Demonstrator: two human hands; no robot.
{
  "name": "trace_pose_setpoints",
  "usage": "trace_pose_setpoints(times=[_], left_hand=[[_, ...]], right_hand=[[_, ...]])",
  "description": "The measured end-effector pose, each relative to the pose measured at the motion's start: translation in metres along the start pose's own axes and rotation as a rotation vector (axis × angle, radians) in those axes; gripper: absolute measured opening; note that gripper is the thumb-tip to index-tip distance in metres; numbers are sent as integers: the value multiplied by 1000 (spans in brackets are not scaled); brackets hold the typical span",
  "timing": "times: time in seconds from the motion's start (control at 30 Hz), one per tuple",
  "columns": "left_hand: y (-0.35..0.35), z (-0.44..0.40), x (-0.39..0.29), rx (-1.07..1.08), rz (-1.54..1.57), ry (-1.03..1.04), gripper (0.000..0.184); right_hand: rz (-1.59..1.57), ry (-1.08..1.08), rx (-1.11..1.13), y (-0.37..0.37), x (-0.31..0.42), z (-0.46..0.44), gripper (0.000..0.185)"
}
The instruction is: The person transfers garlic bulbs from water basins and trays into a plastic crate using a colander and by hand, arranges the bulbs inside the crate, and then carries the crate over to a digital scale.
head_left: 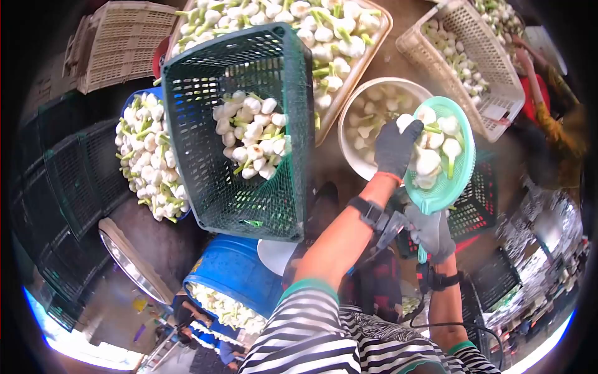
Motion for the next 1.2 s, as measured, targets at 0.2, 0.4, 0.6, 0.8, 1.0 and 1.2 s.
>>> trace_pose_setpoints(times=[0.2,0.4,0.6,0.8,1.0,1.2], left_hand=[[-105,64,-108,-204,314,167,16],[-249,99,-94,-276,984,346,30],[-321,65,34,-580,725,-336,35],[-365,56,73,-383,-443,-436,39],[-352,39,39,-593,-76,5,48],[-274,-8,5,-440,-840,64,68]], right_hand=[[242,-366,87,58,57,59,6],[915,-1174,-47,141,109,62,40],[1347,-908,-48,163,102,-1,32],[-103,-290,220,116,95,-7,12],[58,-209,-222,91,89,47,9],[41,-98,-309,90,71,66,14]])
Point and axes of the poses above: each hand's wrist, its own z-axis away from the middle knuckle, its own y-axis out of the palm, x = y × z, the point moved 2 cm from there along -z, towards the middle knuckle, and after that the axes turned 1 degree about y, right-handed, at the moved point
